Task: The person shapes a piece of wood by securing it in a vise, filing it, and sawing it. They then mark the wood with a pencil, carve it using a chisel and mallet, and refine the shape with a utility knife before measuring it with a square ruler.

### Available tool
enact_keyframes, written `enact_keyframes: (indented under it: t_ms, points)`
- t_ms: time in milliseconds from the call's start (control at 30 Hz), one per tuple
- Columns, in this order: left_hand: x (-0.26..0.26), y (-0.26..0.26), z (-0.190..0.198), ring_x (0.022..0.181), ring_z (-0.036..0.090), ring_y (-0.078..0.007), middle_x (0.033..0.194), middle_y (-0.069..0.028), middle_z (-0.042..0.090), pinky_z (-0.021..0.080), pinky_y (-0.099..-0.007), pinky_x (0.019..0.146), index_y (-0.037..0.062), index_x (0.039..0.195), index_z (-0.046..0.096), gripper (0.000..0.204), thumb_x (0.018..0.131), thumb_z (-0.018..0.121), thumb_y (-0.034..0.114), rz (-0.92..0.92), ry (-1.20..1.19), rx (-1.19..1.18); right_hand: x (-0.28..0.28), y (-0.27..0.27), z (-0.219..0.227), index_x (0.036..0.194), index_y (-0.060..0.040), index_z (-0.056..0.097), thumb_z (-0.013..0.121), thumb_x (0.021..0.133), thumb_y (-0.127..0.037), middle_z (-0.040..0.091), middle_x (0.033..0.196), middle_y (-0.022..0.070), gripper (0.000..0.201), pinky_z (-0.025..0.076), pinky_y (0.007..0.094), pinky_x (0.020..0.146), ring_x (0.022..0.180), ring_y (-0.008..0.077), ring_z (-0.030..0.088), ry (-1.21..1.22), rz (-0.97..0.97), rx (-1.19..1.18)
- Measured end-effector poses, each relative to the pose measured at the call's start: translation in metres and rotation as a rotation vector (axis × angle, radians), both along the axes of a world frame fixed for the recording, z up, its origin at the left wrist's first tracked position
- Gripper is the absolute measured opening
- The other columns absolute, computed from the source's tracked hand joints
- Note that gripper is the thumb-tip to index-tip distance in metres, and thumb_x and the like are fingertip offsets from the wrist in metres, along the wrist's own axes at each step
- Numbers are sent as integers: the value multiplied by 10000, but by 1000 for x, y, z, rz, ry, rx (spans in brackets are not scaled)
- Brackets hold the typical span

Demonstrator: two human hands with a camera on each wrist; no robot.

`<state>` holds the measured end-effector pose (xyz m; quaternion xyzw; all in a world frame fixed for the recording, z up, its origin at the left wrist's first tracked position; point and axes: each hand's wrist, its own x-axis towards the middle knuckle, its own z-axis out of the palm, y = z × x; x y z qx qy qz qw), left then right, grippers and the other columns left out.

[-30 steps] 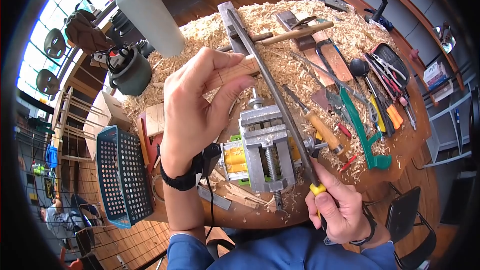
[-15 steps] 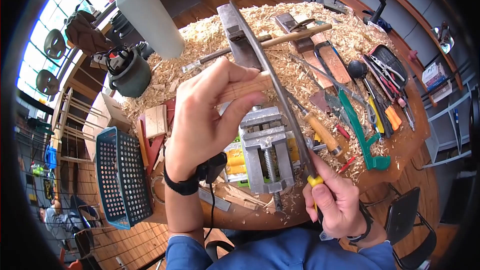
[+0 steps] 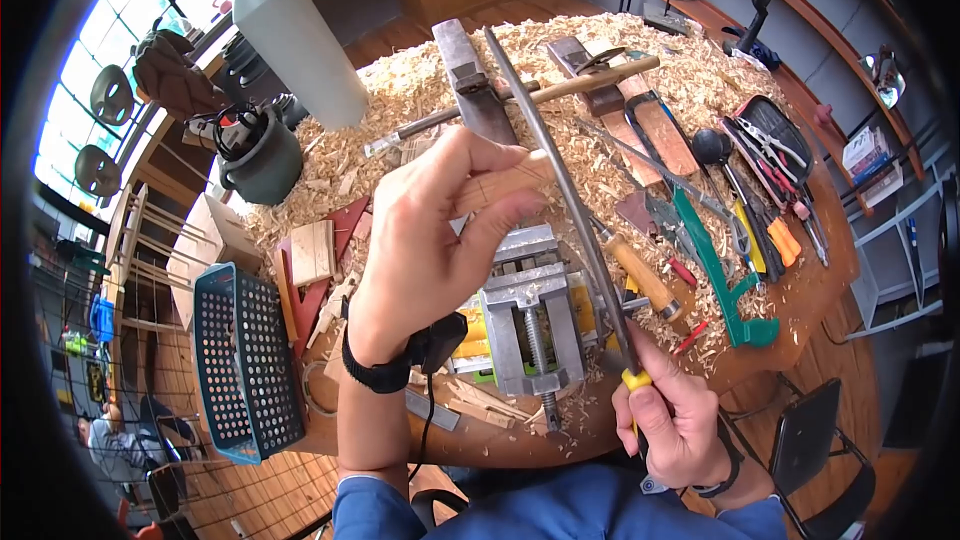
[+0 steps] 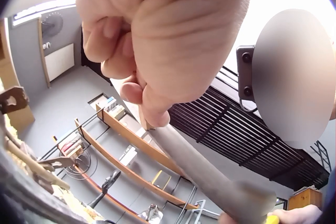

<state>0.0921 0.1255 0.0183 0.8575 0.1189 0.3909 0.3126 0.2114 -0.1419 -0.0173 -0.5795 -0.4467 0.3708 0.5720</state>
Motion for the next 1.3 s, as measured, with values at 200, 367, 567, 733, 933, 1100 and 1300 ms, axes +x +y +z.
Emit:
enact_keyframes:
  t_ms: [200, 367, 567, 733, 933, 1100, 1300]
  points:
    - [8, -10, -2, 837, 742, -334, 924, -140, 732, 567, -373, 741, 9, 1049, 691, 266, 888, 846, 154, -17, -17, 90, 2, 9, 5, 1635, 43, 382, 495, 1124, -108, 574, 655, -7, 544, 448, 239, 518, 533, 52, 523, 9, -44, -3]
    - [7, -3, -8, 838, 741, -335, 924, -140, 731, 567, -373, 744, 7, 1052, 689, 265, 880, 847, 133, 45, -28, 20, -4, 1, -1, 1630, 52, 384, 492, 1118, -96, 576, 657, -7, 544, 455, 238, 522, 534, 55, 529, -1, -27, -22]
    - [7, -3, -5, 854, 727, -228, 941, -127, 745, 562, -317, 764, -23, 1064, 677, 262, 902, 841, 101, -48, -9, 44, 1, 10, 2, 1629, 38, 398, 491, 1121, -102, 586, 672, 0, 535, 453, 235, 514, 531, 55, 534, 23, -37, -22]
    - [7, -2, -8, 865, 715, -128, 940, -99, 751, 554, -267, 769, -49, 1071, 669, 255, 933, 831, 92, 36, 19, 140, 0, 12, 2, 1632, 26, 401, 493, 1125, -116, 583, 673, -6, 534, 448, 232, 510, 527, 48, 523, 32, -44, -22]
    - [4, -8, -7, 898, 715, -119, 943, -96, 735, 570, -276, 799, -53, 1085, 667, 268, 933, 836, 90, -47, 56, 6, 0, 11, 2, 1633, 34, 393, 474, 1125, -105, 577, 661, -8, 533, 443, 235, 517, 530, 48, 523, 47, -50, -30]
    - [4, -2, -6, 822, 743, -330, 918, -147, 738, 566, -372, 731, 8, 1054, 686, 271, 885, 848, 146, 58, -7, 71, -3, 5, 1, 1631, 36, 394, 488, 1133, -119, 569, 657, -10, 531, 438, 236, 517, 535, 50, 521, 29, -23, -17]
    - [6, -10, -3, 844, 752, -261, 929, -132, 752, 573, -345, 744, -12, 1047, 682, 264, 886, 848, 115, -53, 17, 69, 2, 10, 5, 1650, 15, 363, 466, 1162, -242, 580, 727, 51, 561, 430, 223, 516, 541, 72, 514, 40, -25, -56]
